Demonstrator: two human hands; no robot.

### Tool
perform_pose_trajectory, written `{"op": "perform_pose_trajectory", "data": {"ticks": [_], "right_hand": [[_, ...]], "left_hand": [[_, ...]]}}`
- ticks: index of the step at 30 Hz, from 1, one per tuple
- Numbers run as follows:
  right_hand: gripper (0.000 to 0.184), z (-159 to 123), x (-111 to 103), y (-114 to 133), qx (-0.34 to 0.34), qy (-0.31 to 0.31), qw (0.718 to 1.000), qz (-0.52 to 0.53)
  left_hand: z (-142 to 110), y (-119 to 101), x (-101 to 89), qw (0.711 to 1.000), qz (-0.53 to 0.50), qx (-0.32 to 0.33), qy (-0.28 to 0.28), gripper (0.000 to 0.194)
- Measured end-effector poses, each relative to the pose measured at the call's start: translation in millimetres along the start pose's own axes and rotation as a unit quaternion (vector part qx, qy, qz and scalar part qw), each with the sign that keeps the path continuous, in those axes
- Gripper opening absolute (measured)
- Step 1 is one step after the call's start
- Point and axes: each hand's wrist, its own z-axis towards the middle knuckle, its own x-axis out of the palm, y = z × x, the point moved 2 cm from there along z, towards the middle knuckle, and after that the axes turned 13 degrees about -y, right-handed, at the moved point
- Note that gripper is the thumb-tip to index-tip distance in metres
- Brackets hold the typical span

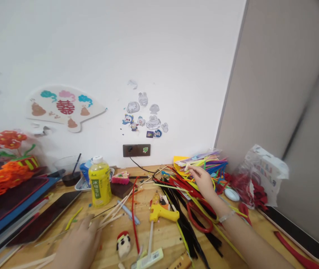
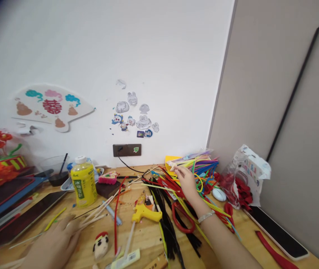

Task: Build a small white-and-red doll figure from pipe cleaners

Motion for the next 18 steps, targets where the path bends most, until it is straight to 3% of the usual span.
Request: {"op": "perform_pose_trajectory", "data": {"ticks": [2, 4, 6, 9, 11, 14, 18], "right_hand": [[0.024, -20, 2, 29, -0.011, 0.042, 0.999, 0.032], [0.02, -46, 5, 60, -0.022, 0.094, 0.993, 0.061], [0.019, -75, 10, 91, -0.052, 0.188, 0.975, 0.103], [0.02, -114, 17, 124, -0.08, 0.301, 0.935, 0.167], [0.022, -132, 21, 135, -0.092, 0.326, 0.921, 0.193], [0.022, -145, 25, 134, -0.072, 0.315, 0.922, 0.212], [0.018, -151, 27, 122, 0.039, 0.303, 0.918, 0.253]], "left_hand": [[1, -9, -7.0, 0.997, -0.072, 0.0, -0.016, 0.041], [-2, -22, -19.5, 0.978, -0.198, -0.059, -0.027, 0.043], [-9, -40, -32.9, 0.932, -0.337, -0.127, 0.03, 0.046], [-24, -72, -47.9, 0.842, -0.489, -0.163, 0.157, 0.057], [-32, -88, -50.1, 0.798, -0.538, -0.17, 0.21, 0.054], [-39, -97, -44.5, 0.746, -0.593, -0.192, 0.235, 0.053], [-42, -96, -39.5, 0.733, -0.601, -0.211, 0.24, 0.049]]}}
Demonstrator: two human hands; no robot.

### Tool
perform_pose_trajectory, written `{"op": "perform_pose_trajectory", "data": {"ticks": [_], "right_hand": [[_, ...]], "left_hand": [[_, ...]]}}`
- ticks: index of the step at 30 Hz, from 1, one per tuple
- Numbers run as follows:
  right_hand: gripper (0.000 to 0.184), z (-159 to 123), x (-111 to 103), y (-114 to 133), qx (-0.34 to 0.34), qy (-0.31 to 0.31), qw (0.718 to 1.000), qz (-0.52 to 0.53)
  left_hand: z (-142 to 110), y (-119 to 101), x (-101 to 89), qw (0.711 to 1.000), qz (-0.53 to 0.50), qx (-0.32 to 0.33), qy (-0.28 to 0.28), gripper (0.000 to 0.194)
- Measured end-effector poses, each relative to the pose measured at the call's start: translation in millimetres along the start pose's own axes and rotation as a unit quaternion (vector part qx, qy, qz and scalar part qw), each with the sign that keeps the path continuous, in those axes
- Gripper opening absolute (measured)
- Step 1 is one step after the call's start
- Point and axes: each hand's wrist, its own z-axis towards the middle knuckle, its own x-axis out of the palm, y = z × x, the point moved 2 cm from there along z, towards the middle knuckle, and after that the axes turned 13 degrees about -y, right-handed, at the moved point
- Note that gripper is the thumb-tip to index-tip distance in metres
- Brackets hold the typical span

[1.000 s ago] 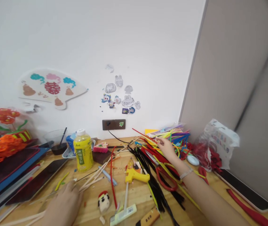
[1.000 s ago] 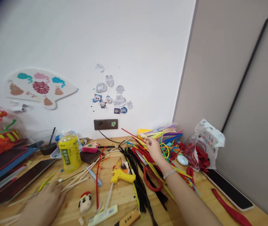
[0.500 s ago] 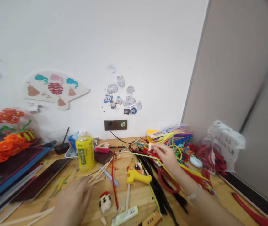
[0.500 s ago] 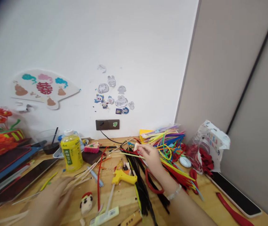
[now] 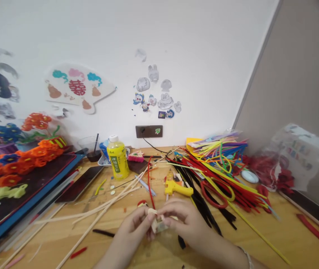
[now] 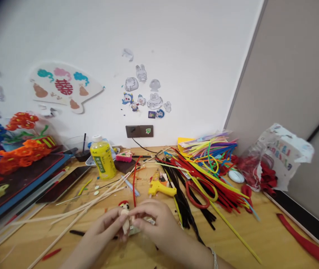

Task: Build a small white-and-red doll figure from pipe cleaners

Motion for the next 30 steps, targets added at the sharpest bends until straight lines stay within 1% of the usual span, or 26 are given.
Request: {"op": "perform_pose_trajectory", "data": {"ticks": [3, 6, 9, 12, 15, 18, 22, 24, 26, 28, 30], "right_hand": [[0.017, -5, 1, -4, 0.084, -0.004, 0.991, 0.1], [0.023, -10, 7, -8, 0.165, 0.0, 0.965, 0.204], [0.03, -15, 15, -15, 0.237, -0.007, 0.933, 0.271], [0.033, -18, 20, -22, 0.288, 0.004, 0.917, 0.276], [0.03, -17, 19, -21, 0.327, 0.04, 0.904, 0.273], [0.031, -15, 15, -18, 0.357, 0.068, 0.889, 0.279], [0.03, -15, 13, -17, 0.37, 0.088, 0.884, 0.272], [0.027, -18, 15, -19, 0.367, 0.085, 0.886, 0.271], [0.026, -20, 17, -20, 0.368, 0.072, 0.886, 0.273], [0.025, -21, 18, -19, 0.37, 0.053, 0.886, 0.275], [0.026, -20, 17, -17, 0.372, 0.035, 0.888, 0.267]], "left_hand": [[-2, -1, -0.5, 1.0, 0.007, 0.002, 0.004, 0.047], [-4, -2, 0.2, 1.0, 0.019, 0.018, -0.004, 0.045], [-5, -1, -1.1, 0.995, 0.065, 0.066, -0.032, 0.041], [-5, 1, -5.4, 0.977, 0.15, 0.134, -0.065, 0.033], [-7, 2, -10.1, 0.942, 0.242, 0.214, -0.086, 0.022], [-10, 5, -13.3, 0.896, 0.306, 0.305, -0.104, 0.013], [-10, 8, -14.8, 0.823, 0.374, 0.413, -0.112, 0.015], [-9, 9, -14.9, 0.788, 0.408, 0.447, -0.116, 0.018], [-9, 8, -14.5, 0.759, 0.428, 0.475, -0.118, 0.019], [-8, 6, -13.1, 0.74, 0.437, 0.5, -0.108, 0.017], [-9, 4, -11.5, 0.727, 0.441, 0.516, -0.101, 0.016]]}}
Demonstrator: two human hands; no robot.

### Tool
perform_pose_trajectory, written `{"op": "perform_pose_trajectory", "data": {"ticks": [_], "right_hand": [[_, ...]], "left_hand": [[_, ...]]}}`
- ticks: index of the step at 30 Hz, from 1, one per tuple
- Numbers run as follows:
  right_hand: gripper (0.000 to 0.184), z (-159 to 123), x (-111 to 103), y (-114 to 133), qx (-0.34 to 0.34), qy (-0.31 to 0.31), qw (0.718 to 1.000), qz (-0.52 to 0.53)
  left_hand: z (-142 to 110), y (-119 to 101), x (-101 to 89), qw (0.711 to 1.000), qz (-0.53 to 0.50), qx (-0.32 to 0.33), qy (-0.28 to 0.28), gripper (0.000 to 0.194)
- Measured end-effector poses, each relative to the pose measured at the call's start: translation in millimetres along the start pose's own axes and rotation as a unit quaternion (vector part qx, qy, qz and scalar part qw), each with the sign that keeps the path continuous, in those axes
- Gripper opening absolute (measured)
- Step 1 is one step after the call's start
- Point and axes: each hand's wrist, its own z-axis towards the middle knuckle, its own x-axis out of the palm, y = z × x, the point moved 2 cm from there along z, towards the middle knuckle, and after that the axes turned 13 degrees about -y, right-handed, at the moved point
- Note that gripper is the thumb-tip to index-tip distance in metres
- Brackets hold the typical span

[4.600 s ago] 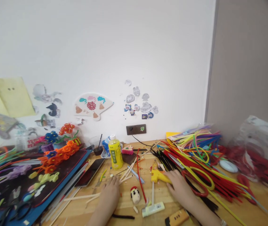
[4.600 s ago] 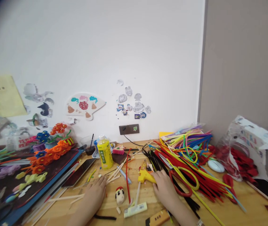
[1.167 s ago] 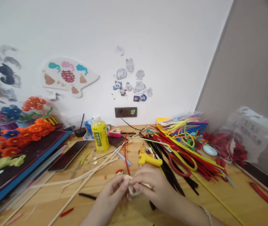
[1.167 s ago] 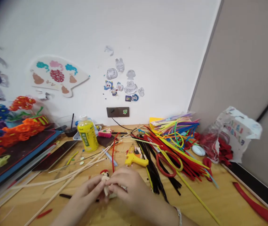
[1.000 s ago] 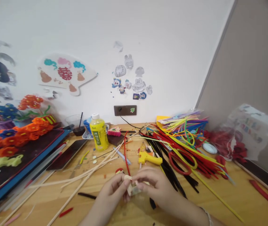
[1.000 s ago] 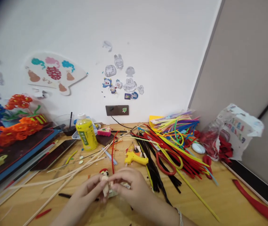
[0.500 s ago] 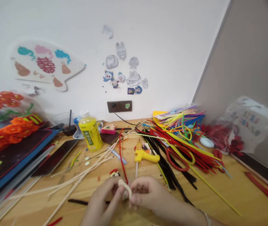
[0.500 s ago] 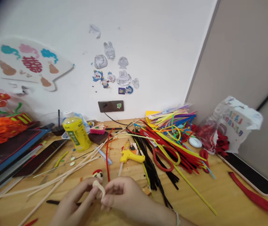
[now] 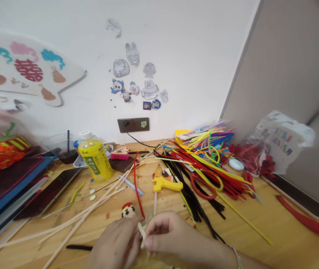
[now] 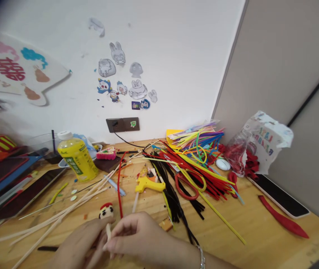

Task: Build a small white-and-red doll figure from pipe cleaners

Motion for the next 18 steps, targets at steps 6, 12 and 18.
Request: {"op": "perform_pose_trajectory", "data": {"ticks": [6, 12, 18], "right_hand": [[0.031, 0, 2, 2, -0.006, -0.007, 1.0, 0.003], [0.03, 1, 5, -9, 0.003, -0.031, 0.999, 0.016], [0.026, 1, 8, -10, 0.029, -0.048, 0.997, 0.052]], "left_hand": [[2, -2, -0.8, 0.999, 0.034, -0.029, -0.028, 0.02], [0, -1, 0.8, 0.998, 0.041, -0.038, -0.03, 0.022], [-3, 1, 1.9, 0.998, 0.036, -0.036, -0.027, 0.021]]}}
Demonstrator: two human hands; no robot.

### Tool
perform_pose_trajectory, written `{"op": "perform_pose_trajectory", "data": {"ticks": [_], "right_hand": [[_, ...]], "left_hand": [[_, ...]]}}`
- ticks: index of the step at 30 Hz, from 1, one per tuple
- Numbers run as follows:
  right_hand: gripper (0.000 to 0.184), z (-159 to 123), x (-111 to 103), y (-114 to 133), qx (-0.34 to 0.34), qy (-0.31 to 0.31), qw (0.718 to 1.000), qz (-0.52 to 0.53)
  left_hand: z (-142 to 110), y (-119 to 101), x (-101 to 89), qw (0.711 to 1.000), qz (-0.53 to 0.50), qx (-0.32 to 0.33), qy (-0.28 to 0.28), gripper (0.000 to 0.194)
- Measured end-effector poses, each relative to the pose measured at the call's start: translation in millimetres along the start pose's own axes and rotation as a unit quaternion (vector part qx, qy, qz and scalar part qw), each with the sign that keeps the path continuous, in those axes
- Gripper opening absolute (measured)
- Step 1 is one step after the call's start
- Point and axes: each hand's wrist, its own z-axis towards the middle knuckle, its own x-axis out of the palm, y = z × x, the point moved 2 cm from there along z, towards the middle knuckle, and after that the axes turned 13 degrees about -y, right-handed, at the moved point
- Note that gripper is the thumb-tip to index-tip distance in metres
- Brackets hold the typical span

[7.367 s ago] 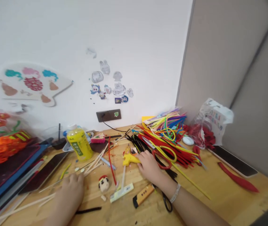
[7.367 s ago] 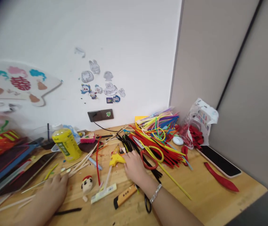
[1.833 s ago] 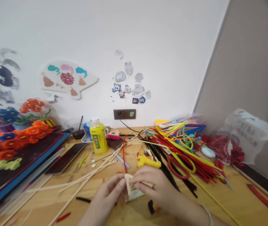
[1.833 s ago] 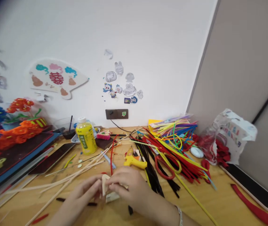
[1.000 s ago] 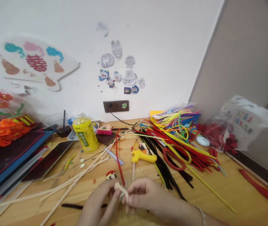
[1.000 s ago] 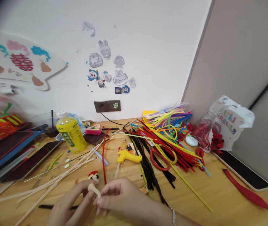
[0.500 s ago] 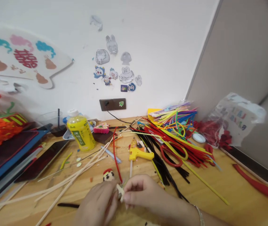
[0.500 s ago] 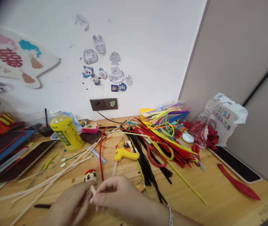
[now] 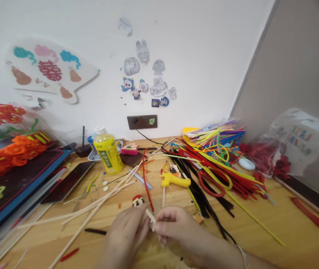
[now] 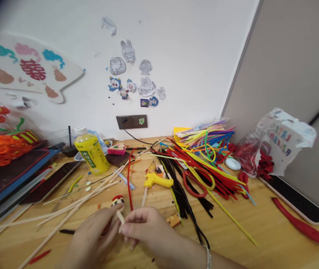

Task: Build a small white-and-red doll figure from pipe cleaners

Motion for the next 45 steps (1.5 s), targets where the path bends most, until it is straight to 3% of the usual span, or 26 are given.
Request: {"op": "perform_pose_trajectory", "data": {"ticks": [8, 16, 19, 25, 29, 36, 45], "right_hand": [[0.022, -2, -2, 9, 0.008, -0.031, 0.995, 0.091], [0.035, -4, 2, 15, -0.07, -0.047, 0.996, -0.004], [0.037, -4, 3, 16, -0.094, -0.041, 0.994, -0.034], [0.032, -2, 0, 9, 0.02, 0.018, 0.999, -0.032], [0.028, -1, 0, 3, 0.005, 0.017, 0.999, 0.032], [0.031, 1, 3, -5, -0.036, -0.014, 0.996, 0.079], [0.027, -2, 4, -5, -0.045, -0.037, 0.995, 0.078]], "left_hand": [[-1, -2, -0.6, 0.998, -0.058, -0.002, 0.002, 0.019], [10, -12, -7.2, 0.992, -0.098, -0.083, 0.008, 0.014], [6, -11, -9.2, 0.994, -0.088, -0.057, 0.009, 0.015], [-3, -5, -11.7, 0.999, -0.007, 0.051, -0.002, 0.025], [0, -9, -11.6, 0.997, 0.008, 0.081, -0.006, 0.022], [6, -22, -8.4, 1.0, 0.005, 0.027, 0.002, 0.025], [4, -20, -4.7, 0.998, -0.049, -0.007, 0.026, 0.032]]}}
